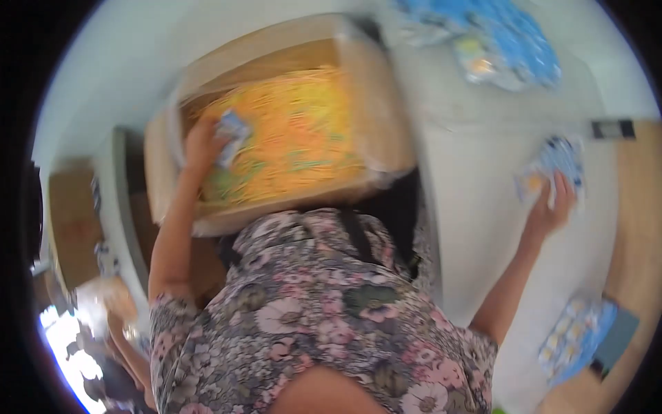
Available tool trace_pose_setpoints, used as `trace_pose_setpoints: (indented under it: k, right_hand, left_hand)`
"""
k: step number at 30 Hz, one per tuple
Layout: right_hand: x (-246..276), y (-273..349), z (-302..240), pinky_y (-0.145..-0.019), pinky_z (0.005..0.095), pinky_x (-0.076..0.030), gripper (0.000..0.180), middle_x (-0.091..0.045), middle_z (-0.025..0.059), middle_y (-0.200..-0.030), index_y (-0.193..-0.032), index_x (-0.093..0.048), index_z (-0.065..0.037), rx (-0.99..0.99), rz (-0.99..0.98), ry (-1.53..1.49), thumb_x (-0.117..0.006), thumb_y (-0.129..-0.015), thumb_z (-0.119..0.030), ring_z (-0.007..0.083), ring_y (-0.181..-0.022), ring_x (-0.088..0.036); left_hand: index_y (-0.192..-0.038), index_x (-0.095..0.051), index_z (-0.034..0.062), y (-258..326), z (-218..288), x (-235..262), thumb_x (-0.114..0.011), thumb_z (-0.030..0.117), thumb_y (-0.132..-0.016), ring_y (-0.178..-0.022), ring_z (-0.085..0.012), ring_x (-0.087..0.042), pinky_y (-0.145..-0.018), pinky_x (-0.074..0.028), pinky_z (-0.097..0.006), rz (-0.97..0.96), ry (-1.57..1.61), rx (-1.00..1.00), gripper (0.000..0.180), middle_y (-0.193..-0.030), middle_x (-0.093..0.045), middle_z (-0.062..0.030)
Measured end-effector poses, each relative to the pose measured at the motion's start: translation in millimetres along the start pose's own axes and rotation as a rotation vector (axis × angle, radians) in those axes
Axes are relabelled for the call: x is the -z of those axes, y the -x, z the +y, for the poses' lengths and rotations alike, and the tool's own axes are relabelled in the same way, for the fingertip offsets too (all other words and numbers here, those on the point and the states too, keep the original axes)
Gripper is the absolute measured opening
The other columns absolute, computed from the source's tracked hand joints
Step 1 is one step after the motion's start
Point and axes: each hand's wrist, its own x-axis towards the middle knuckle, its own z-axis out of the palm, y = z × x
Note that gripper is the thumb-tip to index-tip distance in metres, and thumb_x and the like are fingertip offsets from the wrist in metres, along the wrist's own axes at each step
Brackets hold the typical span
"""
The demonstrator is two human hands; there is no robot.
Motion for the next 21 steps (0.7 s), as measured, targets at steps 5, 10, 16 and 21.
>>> trace_pose_setpoints:
  k: [5,10,16,21]
  right_hand:
    - [15.9,-1.0,-120.3,-0.079,0.0361,-0.051,0.018,-0.065,0.0170,-0.096,-0.098,-0.062,0.005,0.181,-0.063,-0.353,-0.060,-0.081,0.011,0.0297,-0.087,-0.062]
    - [7.9,-26.9,-229.4,-0.069,0.0379,-0.051,0.021,-0.064,0.0173,-0.090,-0.094,-0.062,0.004,0.412,-0.314,-0.793,-0.062,-0.074,0.011,0.0307,-0.079,-0.062]
    - [-58.0,-55.6,-304.5,-0.072,0.0347,-0.050,0.020,-0.063,0.0144,-0.096,-0.098,-0.063,0.001,0.389,-0.513,-0.983,-0.064,-0.078,0.001,0.0301,-0.084,-0.061]
    - [-129.7,-69.6,-370.3,-0.075,0.0332,-0.050,0.022,-0.063,0.0147,-0.100,-0.101,-0.062,0.001,0.419,-0.706,-1.040,-0.064,-0.082,-0.010,0.0270,-0.087,-0.062]
  left_hand:
    - [-0.085,-0.062,0.0005,4.0,4.4,18.2,-0.076,0.008,-0.065,-0.063,-0.0241,-0.062,-0.060,-0.049,-0.035,-0.017,0.181,0.235,0.025,-0.068,-0.063,-0.0116]
    - [-0.091,-0.064,-0.0003,2.7,1.5,23.4,-0.072,0.011,-0.073,-0.070,-0.0285,-0.064,-0.063,-0.050,-0.036,0.056,0.148,0.207,0.023,-0.078,-0.066,-0.0155]
    - [-0.097,-0.065,0.0017,-4.3,17.8,45.2,-0.062,0.012,-0.083,-0.074,-0.0293,-0.064,-0.068,-0.050,-0.035,0.292,0.237,0.019,0.018,-0.083,-0.066,-0.0176]
    - [-0.094,-0.064,0.0002,-15.3,31.4,89.1,-0.057,0.010,-0.086,-0.065,-0.0187,-0.062,-0.061,-0.049,-0.033,0.301,0.772,0.243,0.015,-0.076,-0.064,-0.0157]
